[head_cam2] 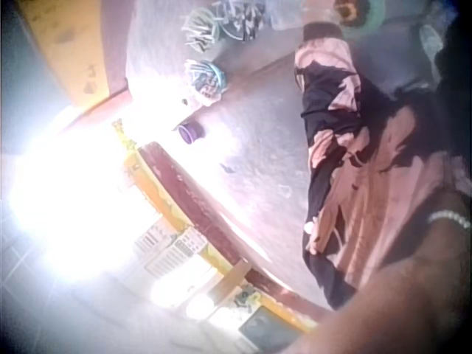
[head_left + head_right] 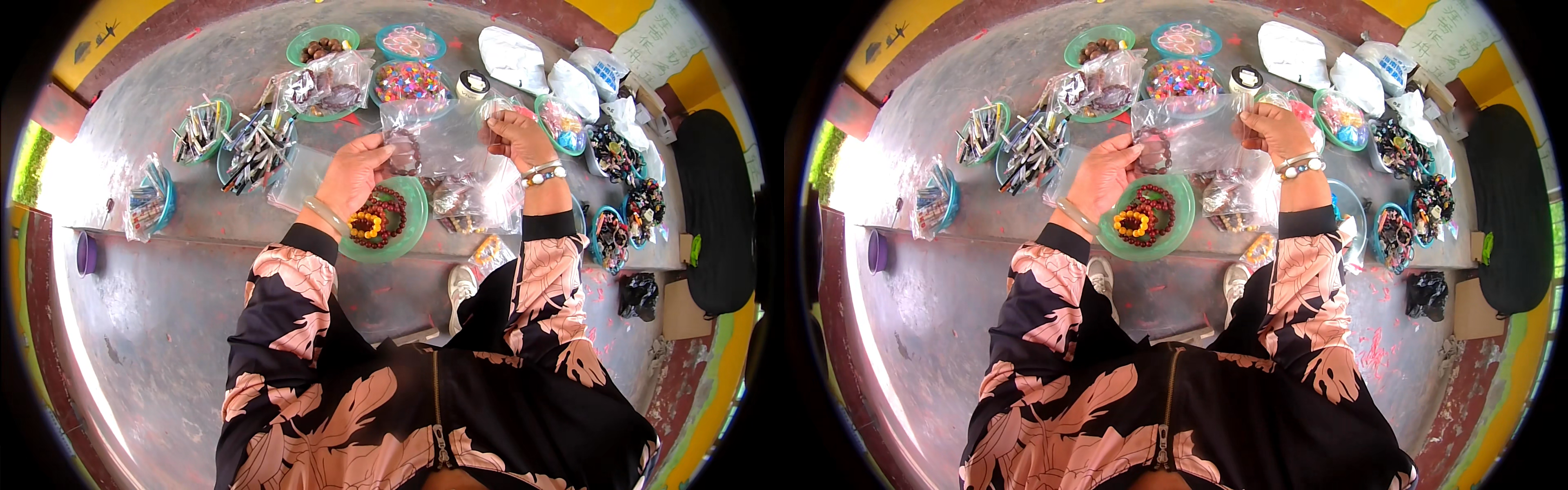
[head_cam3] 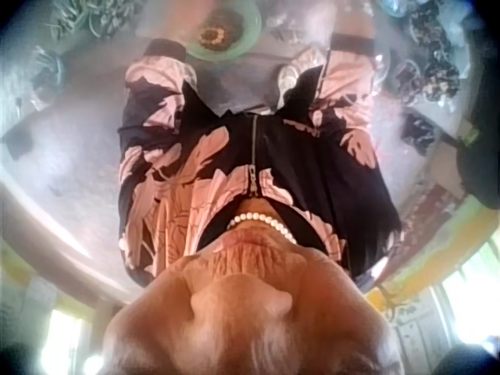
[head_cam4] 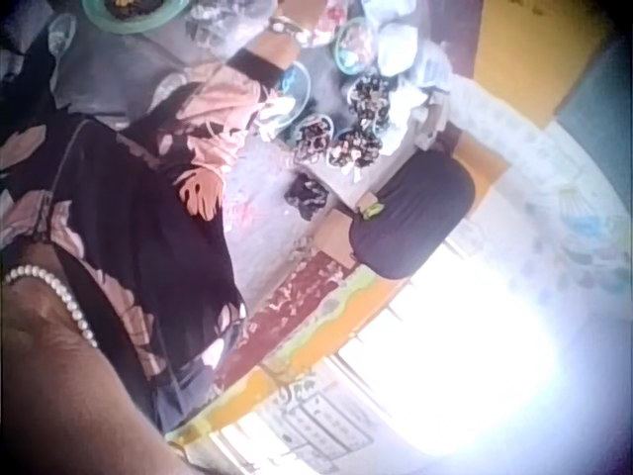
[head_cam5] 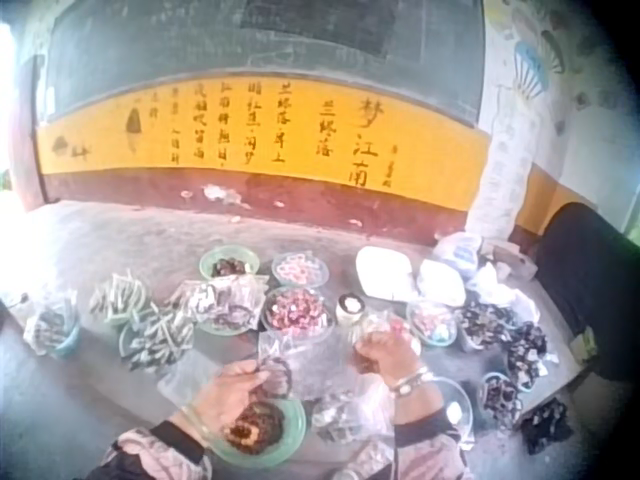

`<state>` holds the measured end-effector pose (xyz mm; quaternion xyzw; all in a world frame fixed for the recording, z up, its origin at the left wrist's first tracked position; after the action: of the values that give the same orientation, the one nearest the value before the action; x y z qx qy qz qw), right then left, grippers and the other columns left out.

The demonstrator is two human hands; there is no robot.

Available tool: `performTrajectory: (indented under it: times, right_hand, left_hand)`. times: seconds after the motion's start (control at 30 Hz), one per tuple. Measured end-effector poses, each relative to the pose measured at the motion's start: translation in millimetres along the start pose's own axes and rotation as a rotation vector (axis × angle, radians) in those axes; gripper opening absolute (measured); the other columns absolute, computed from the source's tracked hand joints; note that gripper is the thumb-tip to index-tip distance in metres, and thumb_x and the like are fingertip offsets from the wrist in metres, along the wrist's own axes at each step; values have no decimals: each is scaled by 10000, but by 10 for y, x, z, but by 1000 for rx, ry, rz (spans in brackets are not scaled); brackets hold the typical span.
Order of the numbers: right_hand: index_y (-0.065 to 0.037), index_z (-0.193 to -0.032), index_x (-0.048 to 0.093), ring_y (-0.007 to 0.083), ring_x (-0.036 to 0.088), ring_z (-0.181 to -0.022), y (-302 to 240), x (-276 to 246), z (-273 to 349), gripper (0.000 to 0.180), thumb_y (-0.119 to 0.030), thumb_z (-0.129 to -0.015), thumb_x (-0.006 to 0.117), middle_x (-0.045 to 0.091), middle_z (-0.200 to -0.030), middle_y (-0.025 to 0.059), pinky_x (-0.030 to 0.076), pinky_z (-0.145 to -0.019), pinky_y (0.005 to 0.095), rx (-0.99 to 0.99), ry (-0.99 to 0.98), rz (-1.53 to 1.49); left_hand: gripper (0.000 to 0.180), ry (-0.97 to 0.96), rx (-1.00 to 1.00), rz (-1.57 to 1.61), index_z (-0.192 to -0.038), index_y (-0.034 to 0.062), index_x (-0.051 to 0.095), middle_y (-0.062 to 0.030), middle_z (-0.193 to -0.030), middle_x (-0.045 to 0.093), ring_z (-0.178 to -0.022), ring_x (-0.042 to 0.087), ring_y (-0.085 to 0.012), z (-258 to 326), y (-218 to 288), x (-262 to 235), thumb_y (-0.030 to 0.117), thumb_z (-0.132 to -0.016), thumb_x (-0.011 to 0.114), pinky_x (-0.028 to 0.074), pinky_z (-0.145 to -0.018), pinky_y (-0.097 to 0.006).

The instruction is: The person sits on the floor and packs small toys and hair accessories into clear plastic bags. They pick up items from bowls, place them into bags, and seal them.

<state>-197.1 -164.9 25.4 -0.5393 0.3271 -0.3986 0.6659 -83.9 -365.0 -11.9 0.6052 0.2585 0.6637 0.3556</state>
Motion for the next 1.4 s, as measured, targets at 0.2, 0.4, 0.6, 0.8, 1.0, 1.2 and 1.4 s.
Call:
performTrajectory:
  times: [0.2, 0.4, 0.6, 0.8, 1.0, 1.2, 1.4]
  right_hand:
    - [-35, -1000, 586, 126, 590, -746, 158, 75, -54, 339, -234, -740, 673, 625, -880, 68, 475, -621, 253, 49, -53, 320]
    - [-58, -1216, 453, 274, 534, -1062, 197, 1012, -70, 627, -241, -673, 706, 511, -1215, 144, 427, -866, 354, -415, -173, 652]
    - [-104, -932, 629, 317, 595, -817, 511, 1633, -50, 310, -240, -655, 658, 628, -890, 144, 464, -728, 392, -450, -297, 967]
    - [-126, -742, 686, 280, 612, -681, 605, 1532, -142, 137, -207, -644, 634, 636, -707, 111, 472, -641, 378, -274, -288, 912]
    - [-116, -768, 686, 270, 613, -711, 747, 1537, -159, 159, -209, -656, 621, 642, -734, 113, 469, -671, 366, -250, -337, 909]
    - [-92, -765, 655, 303, 602, -732, 562, 1514, -129, 145, -202, -700, 586, 634, -754, 127, 461, -666, 393, -384, -242, 944]
    - [-75, -783, 631, 309, 600, -748, 294, 1409, -70, 176, -239, -726, 598, 628, -754, 135, 456, -661, 401, -433, -141, 820]
  left_hand:
    - [217, 14, 68, -239, -1045, -11, 588, -22, -896, 632, -734, 579, -81, 69, 182, -8, 72, -854, 523, 469, -640, -234]
    - [209, -43, 71, -1077, -932, -25, 614, -101, -784, 647, -744, 607, -158, 38, 43, -239, 112, -787, 550, 455, -680, -303]
    - [234, -162, 80, -1410, -941, -20, 609, -168, -843, 637, -761, 615, -241, 19, -187, -189, 128, -763, 580, 460, -699, -321]
    - [199, 49, -155, -1212, -862, -22, 625, -116, -781, 638, -698, 621, -192, 86, -224, -560, 115, -719, 637, 494, -577, -291]
    - [123, 102, -34, -1276, -782, -15, 635, -145, -715, 633, -688, 629, -237, 83, -227, -768, 75, -710, 594, 491, -601, -323]
    - [147, 141, 3, -936, -890, -64, 560, -97, -801, 608, -753, 607, -166, 26, -175, -695, 14, -766, 549, 522, -634, -275]
    - [191, 131, 163, -1167, -945, 43, 582, -88, -864, 637, -784, 607, -201, 99, 156, -301, 74, -758, 598, 473, -719, -297]
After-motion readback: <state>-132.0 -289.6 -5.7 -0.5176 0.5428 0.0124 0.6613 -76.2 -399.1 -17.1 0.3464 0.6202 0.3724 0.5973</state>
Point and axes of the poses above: each hand's wrist, its own z-axis away from the middle knuckle, its own x-axis out of the palm, y = z × x, the point moved 10 cm from there along -z, towards the middle knuckle
